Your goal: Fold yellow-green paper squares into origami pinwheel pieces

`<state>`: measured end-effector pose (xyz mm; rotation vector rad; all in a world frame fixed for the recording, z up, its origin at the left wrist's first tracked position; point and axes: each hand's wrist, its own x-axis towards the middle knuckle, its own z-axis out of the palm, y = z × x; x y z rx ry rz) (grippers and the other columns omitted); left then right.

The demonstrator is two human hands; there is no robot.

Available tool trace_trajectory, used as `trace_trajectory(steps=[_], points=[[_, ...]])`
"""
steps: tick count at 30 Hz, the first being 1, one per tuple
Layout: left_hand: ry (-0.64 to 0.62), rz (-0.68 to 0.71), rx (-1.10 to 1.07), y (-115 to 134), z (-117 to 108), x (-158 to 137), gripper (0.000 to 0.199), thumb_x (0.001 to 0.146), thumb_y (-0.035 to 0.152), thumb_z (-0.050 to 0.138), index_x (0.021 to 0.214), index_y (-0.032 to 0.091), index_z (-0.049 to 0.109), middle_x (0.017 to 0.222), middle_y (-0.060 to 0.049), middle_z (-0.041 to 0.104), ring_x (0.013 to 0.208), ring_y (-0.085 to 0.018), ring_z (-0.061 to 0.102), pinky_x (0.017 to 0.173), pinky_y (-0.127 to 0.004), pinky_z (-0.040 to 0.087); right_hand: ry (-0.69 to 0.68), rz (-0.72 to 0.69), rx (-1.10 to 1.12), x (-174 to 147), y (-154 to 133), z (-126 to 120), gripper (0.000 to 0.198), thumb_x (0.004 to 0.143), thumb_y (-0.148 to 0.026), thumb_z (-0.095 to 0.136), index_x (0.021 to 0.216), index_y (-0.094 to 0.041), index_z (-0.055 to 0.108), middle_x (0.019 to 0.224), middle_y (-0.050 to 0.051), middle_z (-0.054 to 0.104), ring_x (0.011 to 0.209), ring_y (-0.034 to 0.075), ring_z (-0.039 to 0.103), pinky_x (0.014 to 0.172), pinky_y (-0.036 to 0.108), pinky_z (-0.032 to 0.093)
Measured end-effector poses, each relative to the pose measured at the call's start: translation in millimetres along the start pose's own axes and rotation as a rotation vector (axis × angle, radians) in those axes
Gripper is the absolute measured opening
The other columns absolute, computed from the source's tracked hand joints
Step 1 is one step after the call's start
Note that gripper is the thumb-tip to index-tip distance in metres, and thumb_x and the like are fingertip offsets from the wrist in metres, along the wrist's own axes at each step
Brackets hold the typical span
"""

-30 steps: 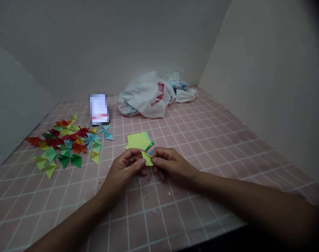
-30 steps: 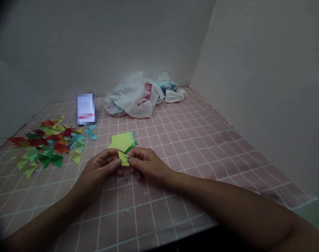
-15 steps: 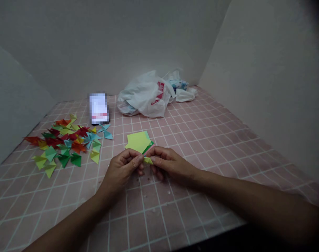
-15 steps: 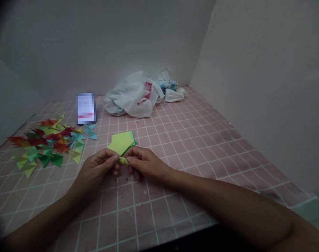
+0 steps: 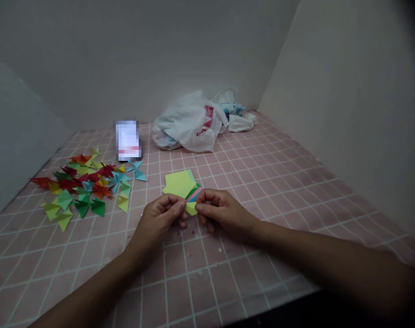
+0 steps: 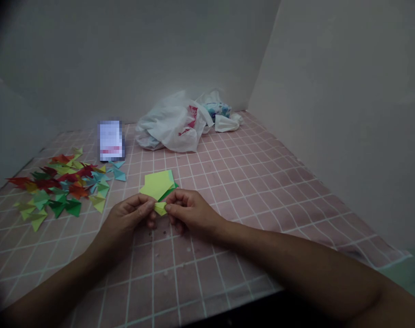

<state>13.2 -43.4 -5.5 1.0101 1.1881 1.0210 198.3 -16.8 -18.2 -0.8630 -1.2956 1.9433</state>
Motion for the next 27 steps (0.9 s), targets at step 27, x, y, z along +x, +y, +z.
trace_trajectory(steps=[27], points=[[0.028,0.014,0.133,4.1,2.3,-1.6,0.013,0.076,0.029,0.076,0.077,0.018,0.068,0.061,0.001,0.068,0.058,-0.012,0.060,0.059,-0.024,0.047,0.008,0.015,-0.083,-1.8,-3.5,1.8,0.018,0.089,-0.031,0.062,0.078,-0.018,0.054,0.057,-0.005,0.056,0.042,0.006,0.049,0.041,0.018,0.037]])
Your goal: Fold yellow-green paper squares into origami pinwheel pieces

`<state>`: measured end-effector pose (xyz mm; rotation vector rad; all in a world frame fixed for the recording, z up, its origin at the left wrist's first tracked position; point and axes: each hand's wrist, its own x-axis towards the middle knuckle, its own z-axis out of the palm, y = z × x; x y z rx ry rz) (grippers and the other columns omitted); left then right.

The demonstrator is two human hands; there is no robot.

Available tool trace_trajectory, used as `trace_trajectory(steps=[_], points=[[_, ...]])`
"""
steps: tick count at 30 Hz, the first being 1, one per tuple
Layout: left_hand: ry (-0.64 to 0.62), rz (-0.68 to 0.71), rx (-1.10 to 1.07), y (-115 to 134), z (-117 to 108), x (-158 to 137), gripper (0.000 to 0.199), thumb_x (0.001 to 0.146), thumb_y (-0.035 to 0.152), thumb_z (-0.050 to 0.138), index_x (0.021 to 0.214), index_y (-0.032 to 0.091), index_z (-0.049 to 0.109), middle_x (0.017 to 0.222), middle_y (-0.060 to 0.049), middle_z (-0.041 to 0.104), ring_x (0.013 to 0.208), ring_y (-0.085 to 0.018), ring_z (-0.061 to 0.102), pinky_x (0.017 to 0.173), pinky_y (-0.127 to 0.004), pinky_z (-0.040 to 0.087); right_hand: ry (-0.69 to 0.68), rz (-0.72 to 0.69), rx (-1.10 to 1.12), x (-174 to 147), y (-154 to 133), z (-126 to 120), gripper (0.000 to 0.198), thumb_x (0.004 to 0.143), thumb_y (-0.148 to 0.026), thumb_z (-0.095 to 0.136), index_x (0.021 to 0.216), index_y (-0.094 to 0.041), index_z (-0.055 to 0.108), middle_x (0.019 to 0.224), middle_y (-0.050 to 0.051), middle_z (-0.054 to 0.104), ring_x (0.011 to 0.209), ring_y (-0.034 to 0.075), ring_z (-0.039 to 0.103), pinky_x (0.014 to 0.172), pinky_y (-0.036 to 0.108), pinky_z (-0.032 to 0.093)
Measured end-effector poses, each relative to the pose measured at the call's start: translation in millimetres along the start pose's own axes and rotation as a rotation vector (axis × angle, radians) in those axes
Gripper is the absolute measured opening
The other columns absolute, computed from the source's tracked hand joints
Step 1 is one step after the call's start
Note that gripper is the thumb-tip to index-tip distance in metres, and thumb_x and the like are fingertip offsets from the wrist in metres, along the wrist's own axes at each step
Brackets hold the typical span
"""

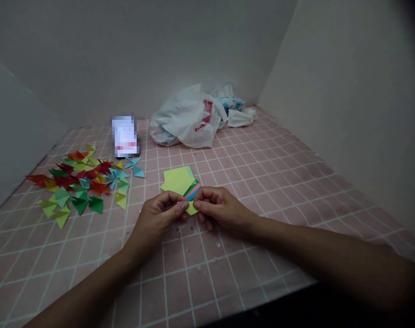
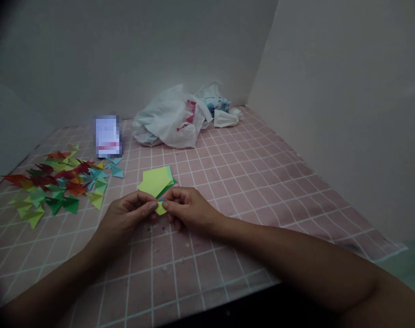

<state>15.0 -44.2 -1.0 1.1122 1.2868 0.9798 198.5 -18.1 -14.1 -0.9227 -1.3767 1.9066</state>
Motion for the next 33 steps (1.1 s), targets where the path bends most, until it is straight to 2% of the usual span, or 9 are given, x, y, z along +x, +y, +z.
trace_trajectory(steps=[5,9,14,17,20,25,29,33], points=[[-0.001,0.006,-0.044,-2.9,-0.6,1.1,0.013,0.077,0.028,0.075,0.077,0.018,0.067,0.063,0.002,0.067,0.060,-0.010,0.061,0.060,-0.022,0.048,0.004,-0.060,0.017,1.4,1.9,-0.1,0.017,0.090,-0.032,0.062,0.083,-0.018,0.055,0.061,-0.005,0.058,0.044,0.006,0.050,0.043,0.018,0.039],[0.010,0.042,-0.069,-4.4,-0.5,0.2,0.014,0.076,0.027,0.076,0.081,0.018,0.067,0.071,0.001,0.070,0.068,-0.012,0.065,0.067,-0.024,0.051,-0.014,-0.089,0.051,2.1,2.1,-0.9,0.017,0.086,-0.030,0.067,0.086,-0.019,0.054,0.063,-0.005,0.059,0.046,0.007,0.052,0.044,0.019,0.040],[0.027,0.185,-0.012,-0.2,-1.2,-1.8,0.009,0.076,0.022,0.074,0.083,0.019,0.069,0.080,0.000,0.072,0.078,-0.015,0.068,0.075,-0.026,0.054,-0.022,-0.129,0.099,3.0,3.0,-1.5,0.022,0.090,-0.037,0.065,0.092,-0.018,0.054,0.071,-0.003,0.063,0.047,0.007,0.056,0.044,0.019,0.041],[0.066,0.302,0.051,0.5,-2.5,-2.7,0.004,0.077,0.017,0.071,0.078,0.020,0.069,0.088,-0.002,0.073,0.086,-0.016,0.068,0.079,-0.027,0.053,-0.027,-0.097,0.130,4.0,3.9,-2.2,0.024,0.090,-0.039,0.066,0.094,-0.018,0.055,0.069,-0.003,0.064,0.045,0.007,0.056,0.044,0.019,0.041],[0.074,0.382,0.106,-2.1,-3.7,-3.3,0.008,0.078,0.014,0.066,0.074,0.020,0.067,0.093,-0.003,0.072,0.091,-0.016,0.067,0.081,-0.027,0.052,-0.056,-0.059,0.153,4.3,4.2,-3.0,0.025,0.088,-0.039,0.068,0.092,-0.017,0.056,0.064,-0.003,0.063,0.044,0.007,0.055,0.044,0.019,0.043],[0.070,0.405,0.148,-3.0,-4.3,-4.4,0.008,0.080,0.013,0.065,0.077,0.020,0.067,0.089,-0.002,0.069,0.086,-0.015,0.065,0.078,-0.026,0.051,-0.087,-0.058,0.172,3.1,3.8,-2.2,0.026,0.089,-0.040,0.067,0.083,-0.017,0.057,0.063,-0.003,0.063,0.044,0.007,0.056,0.044,0.018,0.044],[0.080,0.419,0.191,-1.3,-4.2,-5.4,0.009,0.080,0.012,0.064,0.077,0.020,0.068,0.085,-0.001,0.067,0.082,-0.014,0.064,0.075,-0.025,0.050,-0.104,-0.038,0.141,2.5,3.8,-0.9,0.020,0.084,-0.032,0.070,0.081,-0.017,0.057,0.061,-0.003,0.062,0.043,0.006,0.054,0.043,0.018,0.043],[0.095,0.377,0.167,-1.5,-2.7,-6.4,0.007,0.085,0.017,0.064,0.088,0.021,0.069,0.085,0.001,0.068,0.081,-0.013,0.064,0.075,-0.023,0.051,-0.029,-0.010,0.127,2.7,3.9,-0.8,0.015,0.084,-0.027,0.067,0.081,-0.018,0.056,0.060,-0.005,0.061,0.041,0.006,0.052,0.040,0.017,0.040]])
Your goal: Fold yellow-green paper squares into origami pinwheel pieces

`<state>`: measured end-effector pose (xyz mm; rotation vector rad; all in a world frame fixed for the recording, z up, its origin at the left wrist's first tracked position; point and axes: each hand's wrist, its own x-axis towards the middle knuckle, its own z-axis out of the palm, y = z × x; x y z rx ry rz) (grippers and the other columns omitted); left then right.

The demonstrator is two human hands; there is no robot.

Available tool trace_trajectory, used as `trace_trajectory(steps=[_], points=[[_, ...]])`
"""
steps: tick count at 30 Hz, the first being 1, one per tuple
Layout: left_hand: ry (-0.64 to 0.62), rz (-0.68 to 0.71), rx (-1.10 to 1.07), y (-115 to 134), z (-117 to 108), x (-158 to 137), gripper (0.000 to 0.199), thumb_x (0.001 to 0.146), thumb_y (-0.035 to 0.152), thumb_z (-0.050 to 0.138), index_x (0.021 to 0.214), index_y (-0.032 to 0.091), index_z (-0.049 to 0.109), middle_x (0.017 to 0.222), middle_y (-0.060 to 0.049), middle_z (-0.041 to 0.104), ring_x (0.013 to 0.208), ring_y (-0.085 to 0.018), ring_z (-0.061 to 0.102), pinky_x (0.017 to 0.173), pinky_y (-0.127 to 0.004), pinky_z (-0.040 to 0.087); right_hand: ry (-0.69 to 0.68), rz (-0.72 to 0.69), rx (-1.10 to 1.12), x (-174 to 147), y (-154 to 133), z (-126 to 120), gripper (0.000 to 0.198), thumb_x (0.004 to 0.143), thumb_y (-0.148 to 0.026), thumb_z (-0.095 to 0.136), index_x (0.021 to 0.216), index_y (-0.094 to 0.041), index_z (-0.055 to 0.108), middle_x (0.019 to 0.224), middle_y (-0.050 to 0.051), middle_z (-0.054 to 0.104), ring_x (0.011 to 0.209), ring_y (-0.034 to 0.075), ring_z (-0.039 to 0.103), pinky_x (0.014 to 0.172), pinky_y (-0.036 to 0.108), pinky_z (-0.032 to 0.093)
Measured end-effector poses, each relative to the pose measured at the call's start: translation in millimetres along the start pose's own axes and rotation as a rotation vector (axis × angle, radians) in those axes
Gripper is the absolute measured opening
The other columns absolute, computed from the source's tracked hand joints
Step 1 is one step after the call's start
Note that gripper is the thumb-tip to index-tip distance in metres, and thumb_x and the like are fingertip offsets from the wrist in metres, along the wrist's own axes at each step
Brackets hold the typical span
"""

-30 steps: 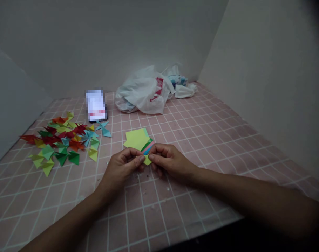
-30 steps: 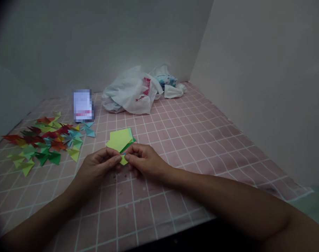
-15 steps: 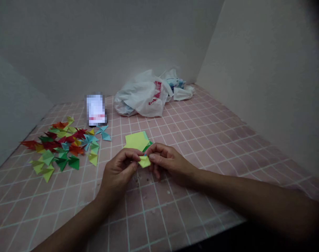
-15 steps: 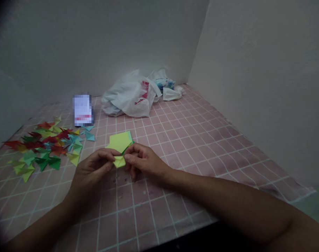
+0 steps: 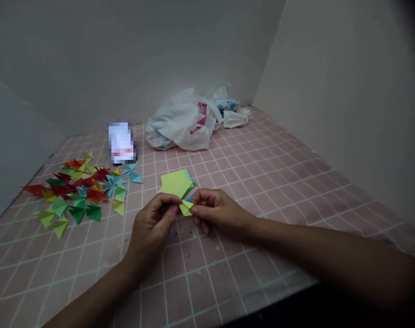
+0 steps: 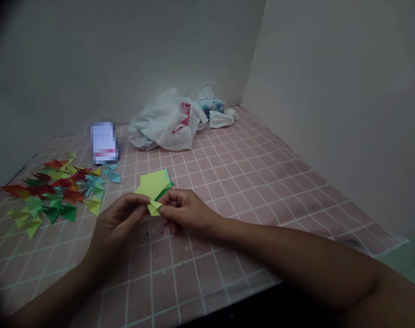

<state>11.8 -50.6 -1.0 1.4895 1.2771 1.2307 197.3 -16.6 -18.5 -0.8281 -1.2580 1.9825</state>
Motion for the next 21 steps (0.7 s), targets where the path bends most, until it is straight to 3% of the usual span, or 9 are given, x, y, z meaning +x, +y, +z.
trace_trajectory(steps=[4,7,14,21], points=[[-0.011,-0.139,-0.151,0.8,3.3,0.3,0.020,0.085,0.024,0.069,0.104,0.022,0.064,0.085,0.002,0.068,0.077,-0.012,0.067,0.070,-0.023,0.053,0.047,0.007,-0.033,-0.1,-1.0,1.0,0.013,0.086,-0.025,0.065,0.081,-0.019,0.055,0.058,-0.005,0.059,0.041,0.006,0.052,0.040,0.017,0.039],[-0.043,-0.207,-0.207,1.0,5.6,1.3,0.026,0.082,0.024,0.074,0.104,0.021,0.062,0.077,0.005,0.065,0.068,-0.011,0.067,0.064,-0.021,0.052,0.050,0.001,-0.088,-1.0,-2.2,2.9,0.015,0.086,-0.023,0.064,0.077,-0.019,0.053,0.055,-0.006,0.057,0.041,0.006,0.051,0.038,0.017,0.038],[-0.058,-0.261,-0.254,-1.2,4.9,-0.2,0.022,0.080,0.024,0.076,0.099,0.020,0.064,0.071,0.005,0.066,0.064,-0.011,0.067,0.061,-0.020,0.051,0.029,-0.002,-0.105,-1.3,-1.5,2.1,0.017,0.089,-0.029,0.063,0.078,-0.018,0.056,0.059,-0.005,0.058,0.042,0.005,0.051,0.039,0.016,0.039],[-0.079,-0.248,-0.264,-7.0,2.7,-0.3,0.012,0.089,0.027,0.068,0.099,0.021,0.067,0.070,0.003,0.072,0.067,-0.011,0.068,0.067,-0.020,0.051,0.034,0.000,-0.121,-1.4,-3.5,2.1,0.017,0.089,-0.029,0.063,0.079,-0.017,0.056,0.060,-0.005,0.058,0.041,0.005,0.050,0.039,0.016,0.040]])
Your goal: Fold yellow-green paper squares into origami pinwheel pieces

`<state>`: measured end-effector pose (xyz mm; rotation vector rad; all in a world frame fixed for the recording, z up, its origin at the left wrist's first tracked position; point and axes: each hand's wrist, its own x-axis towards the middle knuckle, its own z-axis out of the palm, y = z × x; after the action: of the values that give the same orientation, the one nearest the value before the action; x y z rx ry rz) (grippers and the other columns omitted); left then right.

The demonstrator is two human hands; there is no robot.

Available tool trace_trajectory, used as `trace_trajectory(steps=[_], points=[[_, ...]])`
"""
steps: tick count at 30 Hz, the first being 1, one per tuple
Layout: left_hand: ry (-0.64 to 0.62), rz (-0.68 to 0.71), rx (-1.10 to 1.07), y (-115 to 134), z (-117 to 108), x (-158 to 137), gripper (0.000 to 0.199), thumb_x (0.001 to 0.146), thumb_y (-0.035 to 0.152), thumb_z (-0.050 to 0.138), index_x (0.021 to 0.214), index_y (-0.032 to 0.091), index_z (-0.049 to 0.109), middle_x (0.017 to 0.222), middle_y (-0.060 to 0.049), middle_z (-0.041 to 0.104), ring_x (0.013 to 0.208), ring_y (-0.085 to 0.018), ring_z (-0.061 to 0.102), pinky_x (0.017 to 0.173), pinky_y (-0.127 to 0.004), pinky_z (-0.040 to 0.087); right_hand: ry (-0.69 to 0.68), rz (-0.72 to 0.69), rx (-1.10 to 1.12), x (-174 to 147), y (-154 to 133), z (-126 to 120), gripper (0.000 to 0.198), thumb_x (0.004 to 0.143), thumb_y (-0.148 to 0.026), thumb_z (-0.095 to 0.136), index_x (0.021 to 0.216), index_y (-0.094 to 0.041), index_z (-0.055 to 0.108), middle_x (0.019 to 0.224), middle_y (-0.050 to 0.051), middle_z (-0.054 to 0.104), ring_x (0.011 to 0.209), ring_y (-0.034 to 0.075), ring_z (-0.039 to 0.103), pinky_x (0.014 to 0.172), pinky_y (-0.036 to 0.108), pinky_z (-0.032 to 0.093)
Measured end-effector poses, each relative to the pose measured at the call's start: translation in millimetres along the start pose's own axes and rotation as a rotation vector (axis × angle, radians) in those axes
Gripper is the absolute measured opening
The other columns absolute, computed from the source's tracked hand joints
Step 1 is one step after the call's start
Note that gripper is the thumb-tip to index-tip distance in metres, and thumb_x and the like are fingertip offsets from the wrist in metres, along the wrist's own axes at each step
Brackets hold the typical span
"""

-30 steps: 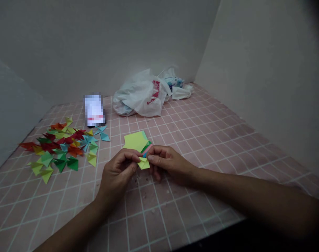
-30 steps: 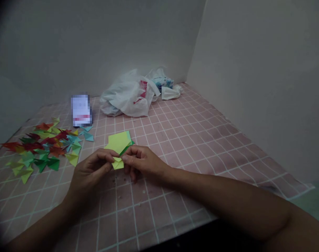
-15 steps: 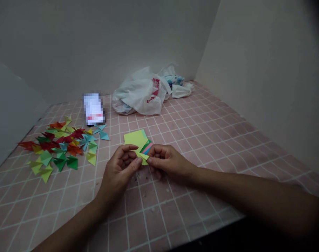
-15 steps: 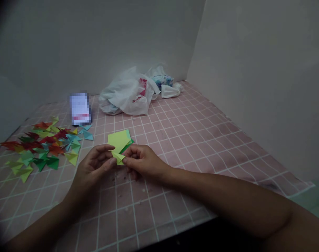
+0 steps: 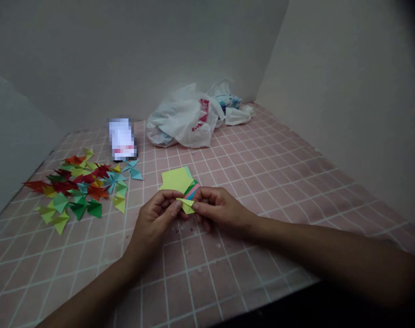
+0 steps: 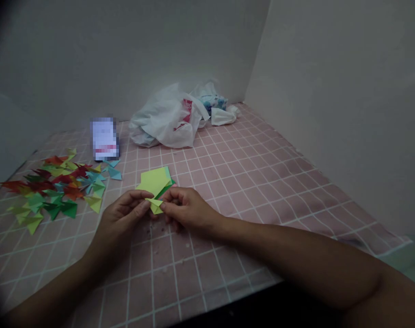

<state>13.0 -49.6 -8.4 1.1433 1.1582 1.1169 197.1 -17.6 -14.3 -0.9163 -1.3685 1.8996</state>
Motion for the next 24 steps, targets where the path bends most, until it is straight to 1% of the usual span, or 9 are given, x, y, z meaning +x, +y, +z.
trace_trajectory(steps=[3,6,8,11,13,16,20,24], points=[[0.006,0.011,-0.003,0.2,0.6,0.5,0.012,0.086,0.024,0.071,0.097,0.020,0.068,0.069,0.003,0.070,0.065,-0.010,0.067,0.065,-0.019,0.051,-0.011,0.011,-0.004,0.2,-1.2,0.4,0.015,0.088,-0.028,0.063,0.080,-0.016,0.059,0.062,-0.004,0.059,0.042,0.005,0.051,0.039,0.017,0.041],[0.020,-0.008,-0.036,0.9,2.0,0.5,0.020,0.082,0.023,0.075,0.101,0.020,0.067,0.069,0.005,0.070,0.065,-0.010,0.068,0.065,-0.019,0.052,-0.009,0.009,0.019,0.6,-0.3,-0.2,0.013,0.087,-0.027,0.064,0.081,-0.016,0.059,0.061,-0.004,0.059,0.042,0.005,0.052,0.040,0.017,0.041],[0.019,-0.057,-0.104,0.6,2.6,1.0,0.025,0.080,0.024,0.077,0.102,0.020,0.065,0.073,0.004,0.072,0.066,-0.010,0.070,0.067,-0.020,0.054,-0.002,-0.016,0.063,0.8,1.3,-0.9,0.015,0.087,-0.028,0.065,0.081,-0.017,0.057,0.061,-0.004,0.061,0.042,0.005,0.053,0.041,0.016,0.042],[-0.029,-0.163,-0.170,-0.3,2.7,2.5,0.022,0.080,0.029,0.078,0.094,0.018,0.065,0.078,0.000,0.075,0.069,-0.013,0.072,0.072,-0.025,0.057,-0.001,-0.044,0.132,1.1,3.8,-1.7,0.018,0.087,-0.031,0.067,0.082,-0.017,0.056,0.063,-0.004,0.063,0.043,0.006,0.054,0.041,0.016,0.042],[-0.064,-0.212,-0.153,-0.2,3.0,3.2,0.020,0.081,0.031,0.077,0.086,0.016,0.066,0.078,-0.003,0.076,0.068,-0.013,0.072,0.072,-0.026,0.058,0.000,-0.038,0.157,1.4,4.7,-1.8,0.019,0.087,-0.031,0.067,0.082,-0.017,0.056,0.064,-0.004,0.064,0.043,0.006,0.055,0.042,0.016,0.042],[-0.083,-0.222,-0.109,1.2,4.0,3.0,0.018,0.082,0.031,0.076,0.079,0.015,0.068,0.076,-0.005,0.076,0.065,-0.013,0.069,0.068,-0.025,0.057,-0.007,-0.023,0.157,1.8,4.5,-1.9,0.017,0.087,-0.029,0.067,0.081,-0.017,0.055,0.064,-0.003,0.065,0.044,0.006,0.056,0.043,0.017,0.044],[-0.083,-0.214,-0.087,3.0,4.6,2.4,0.016,0.081,0.030,0.074,0.078,0.016,0.069,0.074,-0.004,0.075,0.063,-0.013,0.068,0.065,-0.025,0.056,-0.020,-0.008,0.144,2.1,3.6,-2.0,0.016,0.086,-0.027,0.067,0.082,-0.017,0.055,0.064,-0.003,0.066,0.045,0.007,0.057,0.043,0.018,0.044],[-0.081,-0.232,-0.055,3.6,4.2,2.8,0.017,0.080,0.031,0.075,0.075,0.016,0.068,0.073,-0.004,0.075,0.061,-0.013,0.067,0.062,-0.024,0.055,-0.012,-0.021,0.148,1.8,4.7,-1.8,0.016,0.086,-0.026,0.067,0.081,-0.017,0.055,0.063,-0.004,0.065,0.044,0.006,0.056,0.043,0.017,0.043]])
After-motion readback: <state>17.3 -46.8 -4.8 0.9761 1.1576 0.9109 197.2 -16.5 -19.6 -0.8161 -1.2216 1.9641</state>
